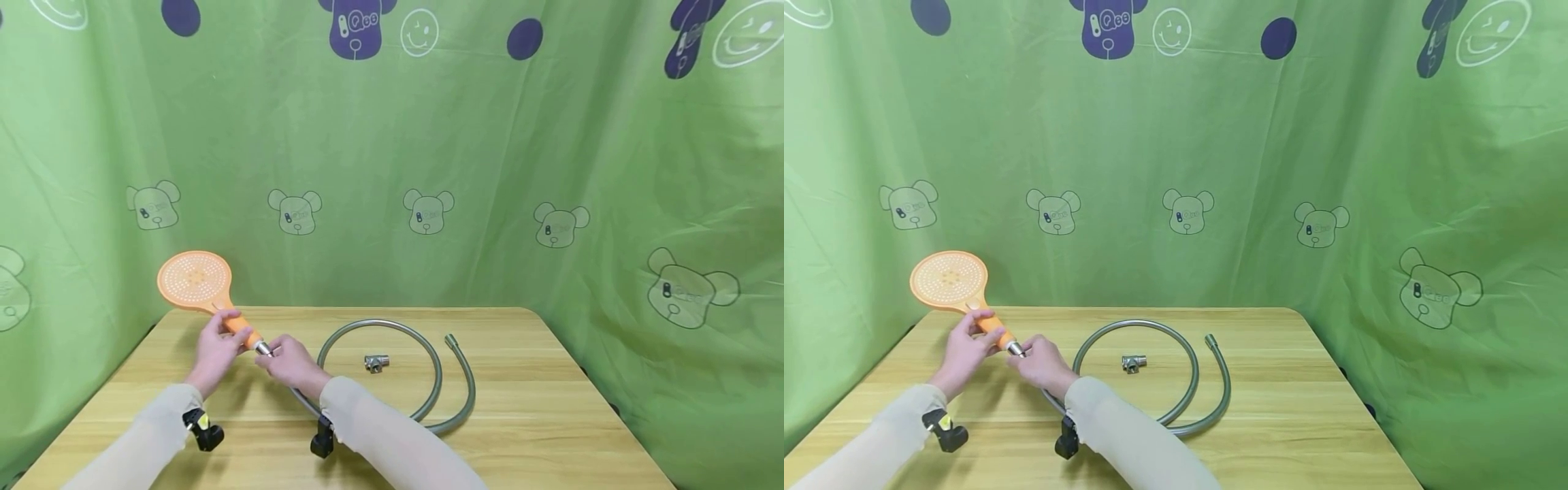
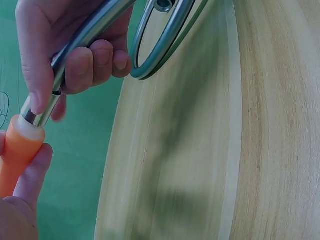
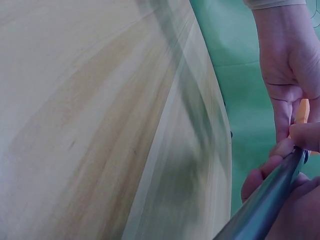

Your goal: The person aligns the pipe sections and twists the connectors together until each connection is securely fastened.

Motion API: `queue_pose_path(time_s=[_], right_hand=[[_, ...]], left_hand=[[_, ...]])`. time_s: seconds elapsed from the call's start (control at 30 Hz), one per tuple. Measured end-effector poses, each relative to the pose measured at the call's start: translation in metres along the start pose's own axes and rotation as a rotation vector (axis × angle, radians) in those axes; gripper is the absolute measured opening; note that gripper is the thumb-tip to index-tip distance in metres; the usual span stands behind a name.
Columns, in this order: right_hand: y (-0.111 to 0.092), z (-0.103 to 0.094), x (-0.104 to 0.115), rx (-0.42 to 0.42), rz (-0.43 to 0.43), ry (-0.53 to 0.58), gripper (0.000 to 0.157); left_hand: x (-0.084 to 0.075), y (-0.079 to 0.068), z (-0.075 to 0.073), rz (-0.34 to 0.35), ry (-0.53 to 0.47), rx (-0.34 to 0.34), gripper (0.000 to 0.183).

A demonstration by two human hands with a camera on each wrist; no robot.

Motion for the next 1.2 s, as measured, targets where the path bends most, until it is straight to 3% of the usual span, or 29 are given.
queue_pose_path(time_s=[0.43, 0.67, 1.0, 1.2], right_hand=[[-0.0014, -0.0031, 0.0019, -0.003, -0.003, -0.012, 0.018], [0.0005, -0.0044, 0.0015, 0.002, -0.031, -0.061, 0.028], [0.0001, -0.0023, 0.0017, -0.009, 0.013, 0.009, 0.018], [-0.0006, -0.0024, 0.0028, -0.011, 0.021, 0.041, 0.021]], left_hand=[[0.0004, -0.0008, 0.0005, -0.010, 0.008, -0.009, 0.050], [0.0013, -0.0016, 0.0005, -0.008, 0.020, -0.009, 0.051], [0.0008, -0.0020, 0.0021, 0.002, 0.040, -0.018, 0.050], [0.0016, -0.0023, 0.0025, -0.001, 0.050, -0.024, 0.052]])
Point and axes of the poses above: each hand's wrist, its own y-axis towards the middle knuckle, its own z-axis out of the palm, x = y × z, the point moved 1 cm from there along y, towards the middle knuckle, and after that the axes turned 8 degrees about z, right-handed, at the moved point
